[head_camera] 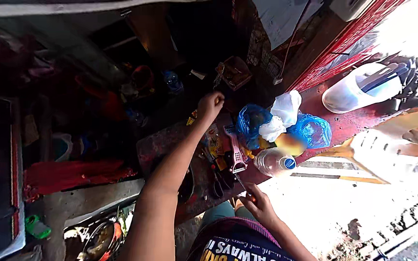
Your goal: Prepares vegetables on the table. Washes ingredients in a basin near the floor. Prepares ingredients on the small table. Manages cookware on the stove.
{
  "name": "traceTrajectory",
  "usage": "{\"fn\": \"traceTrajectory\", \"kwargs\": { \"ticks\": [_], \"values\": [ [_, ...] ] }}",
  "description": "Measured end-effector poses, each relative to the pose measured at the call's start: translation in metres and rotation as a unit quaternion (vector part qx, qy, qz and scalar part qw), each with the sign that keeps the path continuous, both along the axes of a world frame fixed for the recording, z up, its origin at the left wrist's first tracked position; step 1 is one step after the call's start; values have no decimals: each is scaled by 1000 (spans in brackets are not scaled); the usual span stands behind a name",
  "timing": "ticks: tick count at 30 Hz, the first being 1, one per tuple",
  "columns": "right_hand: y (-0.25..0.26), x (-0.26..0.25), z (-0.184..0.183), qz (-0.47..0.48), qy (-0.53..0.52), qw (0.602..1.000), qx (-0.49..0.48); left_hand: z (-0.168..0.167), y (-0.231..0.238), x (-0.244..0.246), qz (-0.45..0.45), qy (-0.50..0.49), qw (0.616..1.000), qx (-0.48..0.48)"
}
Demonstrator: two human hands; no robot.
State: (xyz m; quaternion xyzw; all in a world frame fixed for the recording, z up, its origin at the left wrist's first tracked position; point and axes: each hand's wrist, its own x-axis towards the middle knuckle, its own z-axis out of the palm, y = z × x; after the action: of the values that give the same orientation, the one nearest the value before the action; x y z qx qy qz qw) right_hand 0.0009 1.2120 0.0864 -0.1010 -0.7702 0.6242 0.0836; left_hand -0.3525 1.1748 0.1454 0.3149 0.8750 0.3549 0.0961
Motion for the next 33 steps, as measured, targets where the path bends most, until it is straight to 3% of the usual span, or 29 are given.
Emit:
{"fn": "traceTrajectory", "kwargs": {
  "ticks": [4, 7, 10, 12, 16, 18, 20, 24, 28, 33],
  "values": [
    [-5, 10, 4, -109, -28, 993, 24, 0, 91, -75, -61, 85, 980, -171],
    [-10, 15, 5, -169, -37, 984, 33, -15, 140, -105, -98, 135, 951, -262],
    [-18, 17, 3, -199, -39, 979, 24, -19, 161, -105, -73, 126, 924, -354],
    [-22, 17, 1, -208, -37, 977, 26, -20, 164, -109, -66, 105, 922, -366],
    [-29, 9, -4, -211, -35, 977, 16, -10, 155, -134, -65, 66, 958, -270],
    [-30, 4, -7, -195, -27, 980, 8, -4, 143, -147, -51, -28, 988, -143],
    [-30, -4, -3, -177, -15, 984, -16, -2, 130, -150, -1, -160, 987, -11],
    [-23, -31, 21, -161, -37, 980, -111, 19, 90, -130, 44, -334, 936, 99],
    [-12, -74, 37, -180, -8, 963, -200, 40, 35, -78, 44, -463, 868, 173],
    [5, -139, 40, -224, 1, 944, -241, 24, -34, 13, 20, -581, 776, 246]
  ]
}}
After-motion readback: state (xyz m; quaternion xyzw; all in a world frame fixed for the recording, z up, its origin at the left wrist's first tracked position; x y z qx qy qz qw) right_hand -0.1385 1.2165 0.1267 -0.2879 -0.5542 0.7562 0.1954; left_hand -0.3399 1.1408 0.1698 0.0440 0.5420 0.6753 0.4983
